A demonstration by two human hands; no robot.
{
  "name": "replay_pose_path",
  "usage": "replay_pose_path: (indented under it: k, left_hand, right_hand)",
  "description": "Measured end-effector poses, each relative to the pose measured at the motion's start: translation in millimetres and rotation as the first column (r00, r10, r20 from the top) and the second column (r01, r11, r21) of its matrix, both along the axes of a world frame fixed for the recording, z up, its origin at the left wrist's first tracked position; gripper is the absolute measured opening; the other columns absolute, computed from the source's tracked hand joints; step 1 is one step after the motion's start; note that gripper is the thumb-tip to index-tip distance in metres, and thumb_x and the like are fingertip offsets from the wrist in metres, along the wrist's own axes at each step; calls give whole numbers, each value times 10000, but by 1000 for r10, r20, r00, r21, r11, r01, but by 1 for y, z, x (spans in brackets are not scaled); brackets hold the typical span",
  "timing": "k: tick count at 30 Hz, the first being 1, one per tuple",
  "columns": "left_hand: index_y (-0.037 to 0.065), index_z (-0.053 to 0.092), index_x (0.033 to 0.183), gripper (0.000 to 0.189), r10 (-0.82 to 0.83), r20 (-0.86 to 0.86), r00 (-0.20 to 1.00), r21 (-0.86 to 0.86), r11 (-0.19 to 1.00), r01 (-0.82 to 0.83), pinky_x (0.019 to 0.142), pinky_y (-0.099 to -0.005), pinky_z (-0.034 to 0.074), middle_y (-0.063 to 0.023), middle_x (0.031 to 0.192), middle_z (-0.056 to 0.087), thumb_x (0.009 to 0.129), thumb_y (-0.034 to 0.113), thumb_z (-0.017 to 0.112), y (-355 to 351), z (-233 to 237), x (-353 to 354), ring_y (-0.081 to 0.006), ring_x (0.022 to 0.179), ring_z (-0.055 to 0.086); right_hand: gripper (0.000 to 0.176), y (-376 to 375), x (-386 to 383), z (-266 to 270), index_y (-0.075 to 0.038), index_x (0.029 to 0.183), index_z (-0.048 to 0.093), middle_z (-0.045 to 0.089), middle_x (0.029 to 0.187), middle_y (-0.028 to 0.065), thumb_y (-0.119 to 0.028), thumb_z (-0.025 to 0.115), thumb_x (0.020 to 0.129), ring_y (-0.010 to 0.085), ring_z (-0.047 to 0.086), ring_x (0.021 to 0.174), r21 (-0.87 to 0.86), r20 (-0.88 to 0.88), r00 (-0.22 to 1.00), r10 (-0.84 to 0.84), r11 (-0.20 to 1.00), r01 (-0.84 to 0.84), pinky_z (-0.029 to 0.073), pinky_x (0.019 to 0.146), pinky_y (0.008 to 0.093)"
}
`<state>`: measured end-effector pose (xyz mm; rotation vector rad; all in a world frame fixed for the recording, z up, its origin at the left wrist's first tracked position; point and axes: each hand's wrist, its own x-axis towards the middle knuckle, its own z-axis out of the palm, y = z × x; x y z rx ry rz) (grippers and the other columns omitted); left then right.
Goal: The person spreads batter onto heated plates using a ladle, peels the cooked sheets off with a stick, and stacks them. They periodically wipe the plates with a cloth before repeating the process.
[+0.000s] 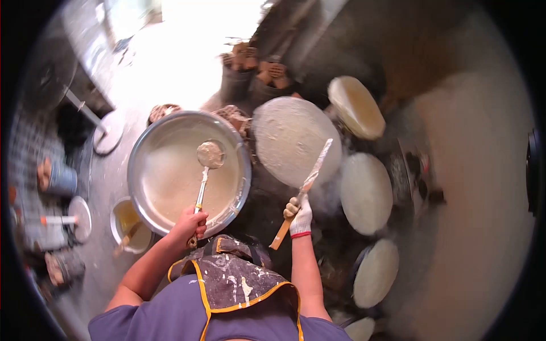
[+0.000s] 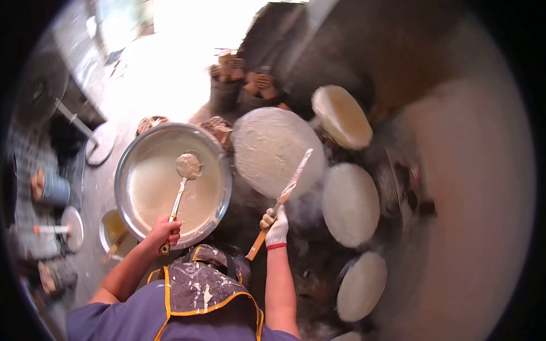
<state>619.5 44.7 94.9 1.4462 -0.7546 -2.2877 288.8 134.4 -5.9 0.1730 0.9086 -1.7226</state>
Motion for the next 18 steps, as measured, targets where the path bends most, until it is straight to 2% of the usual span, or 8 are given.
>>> replay_pose_path:
  k: [4, 6, 8, 10, 11, 14, 17, 18]
  left_hand:
    - [114, 396, 789, 147, -174, -57, 983, 4, 985, 174, 338, -230, 284, 33, 581, 363, 881, 81, 506, 3, -32, -44, -67, 399, 344]
    - [127, 411, 788, 144, -327, -114, 938, 50, 941, 335, 333, -211, 247, 40, 587, 364, 891, 88, 504, 20, -45, -76, -48, 389, 314]
    - [125, 423, 791, 135, -487, -155, 859, 94, 859, 504, 328, -196, 230, 40, 586, 364, 898, 94, 498, 41, -48, -107, -34, 383, 299]
    - [118, 431, 804, 119, -648, -200, 735, 139, 723, 676, 323, -186, 222, 38, 596, 368, 910, 101, 483, 68, -56, -140, -27, 383, 293]
    - [105, 430, 816, 113, -611, -289, 737, 172, 724, 668, 314, -182, 230, 32, 607, 370, 924, 104, 462, 65, -49, -148, -28, 384, 290]
    - [77, 417, 832, 121, -680, -436, 590, 308, 503, 807, 306, -180, 259, 14, 625, 365, 949, 105, 429, 104, -12, -164, -30, 397, 304]
    - [62, 413, 845, 119, -797, -370, 477, 316, 375, 872, 305, -188, 266, 7, 641, 365, 957, 101, 408, 155, 32, -175, -37, 408, 319]
    - [62, 413, 845, 119, -825, -344, 449, 325, 345, 881, 305, -188, 266, 7, 641, 365, 957, 101, 408, 187, 67, -191, -37, 408, 319]
  right_hand:
    - [252, 73, 4, -34, -201, 892, 497, 345, 579, -61, -452, 518, 911, 39, 256, 379, 102, -71, 993, -91, 990, 98, 218, 362, 221]
    - [275, 143, 15, -13, -181, 864, 483, 382, 583, -52, -439, 576, 883, 41, 287, 380, 254, -157, 956, -247, 925, 281, 223, 365, 223]
    - [230, 219, 37, -29, -170, 943, 497, 385, 580, -49, -370, 594, 881, 46, 290, 367, 277, -153, 896, -417, 852, 444, 224, 363, 229]
    - [179, 294, 64, -12, -185, 903, 490, 352, 549, -73, -326, 598, 878, 48, 275, 358, 338, -218, 813, -541, 739, 582, 211, 354, 241]
    - [183, 305, 66, -3, -183, 894, 508, 347, 538, -69, -327, 616, 859, 54, 287, 356, 332, -269, 781, -564, 706, 625, 220, 349, 246]
    - [188, 378, 148, 27, -178, 875, 535, 345, 522, -64, -328, 638, 831, 65, 304, 353, 419, -338, 629, -700, 487, 767, 233, 344, 254]
    - [208, 432, 227, 58, -139, 870, 556, 362, 505, -53, -320, 641, 817, 77, 336, 364, 516, -377, 489, -787, 261, 816, 242, 344, 268]
    - [216, 464, 238, 94, -113, 856, 556, 374, 501, -48, -309, 639, 820, 78, 345, 371, 547, -382, 447, -809, 192, 815, 242, 345, 275]
